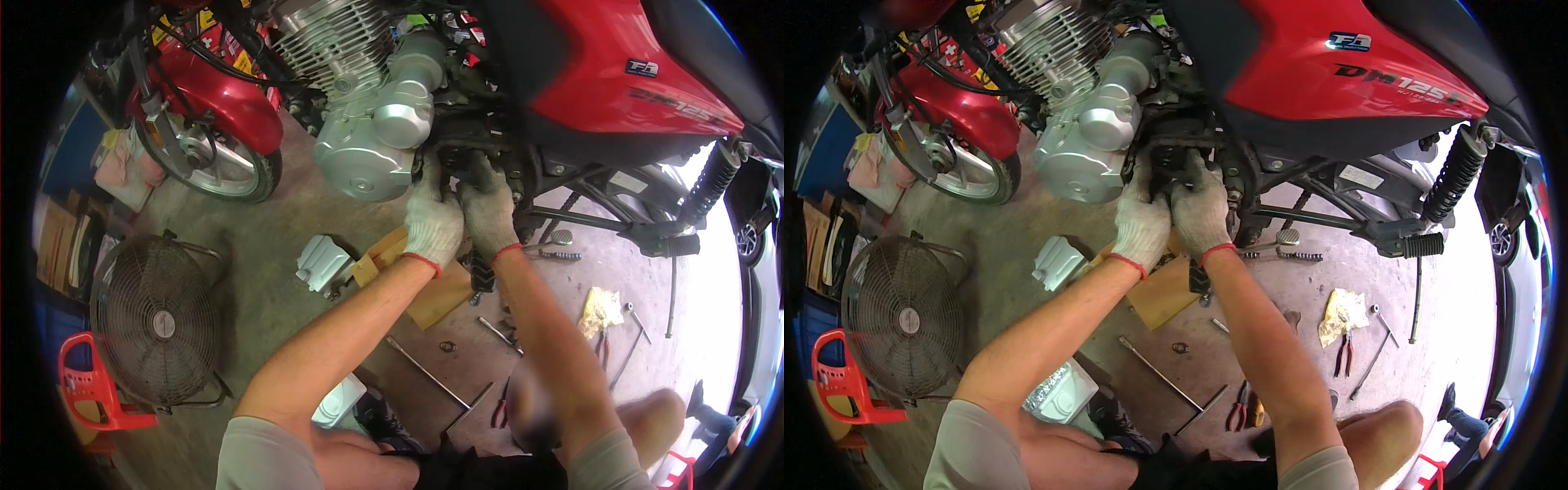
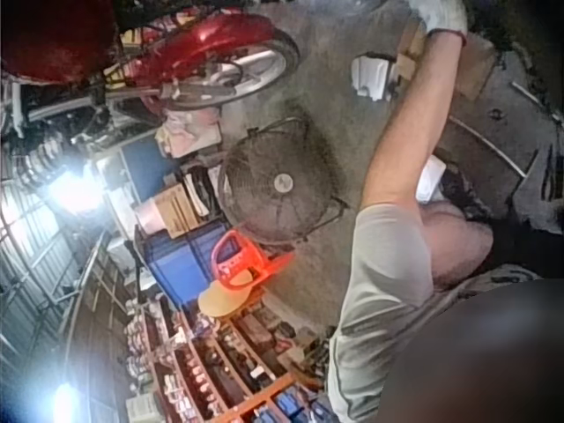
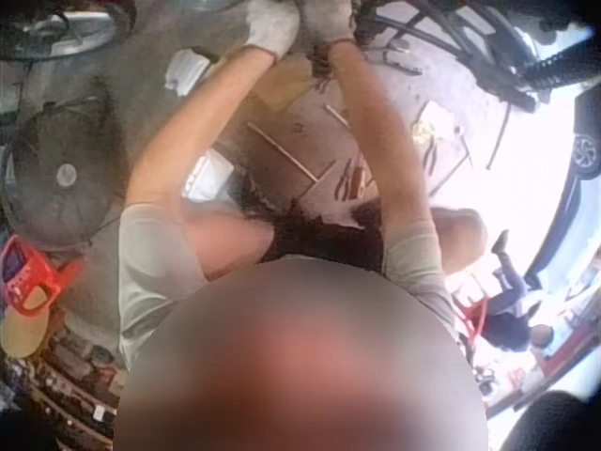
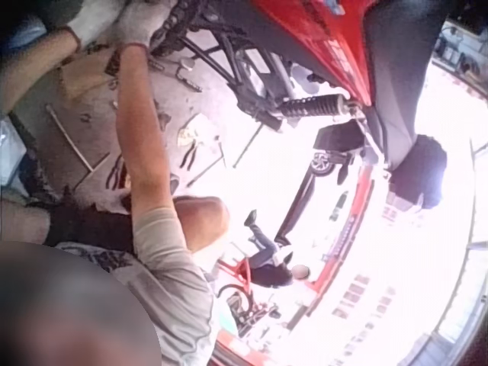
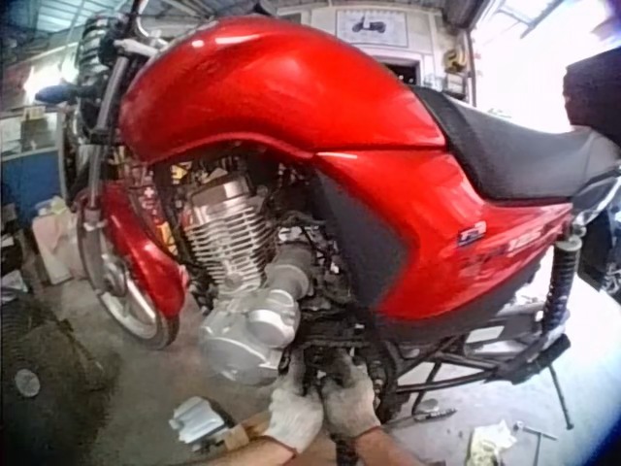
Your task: Replacing parts and performing maintenance on a red motorcycle engine and chain assembly.
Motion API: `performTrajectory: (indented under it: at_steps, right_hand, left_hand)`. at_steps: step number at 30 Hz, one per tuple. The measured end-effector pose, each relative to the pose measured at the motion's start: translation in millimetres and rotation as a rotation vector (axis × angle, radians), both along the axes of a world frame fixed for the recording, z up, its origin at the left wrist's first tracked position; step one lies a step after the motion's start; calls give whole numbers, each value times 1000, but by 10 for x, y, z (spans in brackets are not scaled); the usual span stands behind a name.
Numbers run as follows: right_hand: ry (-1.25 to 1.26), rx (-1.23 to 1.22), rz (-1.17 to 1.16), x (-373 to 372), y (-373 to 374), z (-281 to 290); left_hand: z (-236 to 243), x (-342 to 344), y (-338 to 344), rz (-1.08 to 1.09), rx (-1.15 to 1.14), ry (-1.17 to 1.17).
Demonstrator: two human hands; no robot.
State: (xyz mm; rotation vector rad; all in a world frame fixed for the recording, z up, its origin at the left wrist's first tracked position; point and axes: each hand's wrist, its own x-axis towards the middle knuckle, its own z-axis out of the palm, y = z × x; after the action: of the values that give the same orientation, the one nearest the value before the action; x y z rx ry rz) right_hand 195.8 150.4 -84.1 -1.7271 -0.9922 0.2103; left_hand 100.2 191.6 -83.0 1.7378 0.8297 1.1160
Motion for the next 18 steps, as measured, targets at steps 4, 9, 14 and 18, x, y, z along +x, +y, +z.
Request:
performTrajectory:
  at_steps: [4,9,14,18]
  right_hand:
    - [-34,12,27,27,-30,-1]
    - [79,247,79,36,53,-144]
    - [154,348,73,-14,83,-186]
    - [10,105,38,-11,-13,-82]
  left_hand:
    - [38,8,3,-35,-115,-6]
    - [118,-42,-52,8,-59,121]
    - [44,-34,-41,-10,-10,79]
    - [-25,-12,-5,8,86,64]
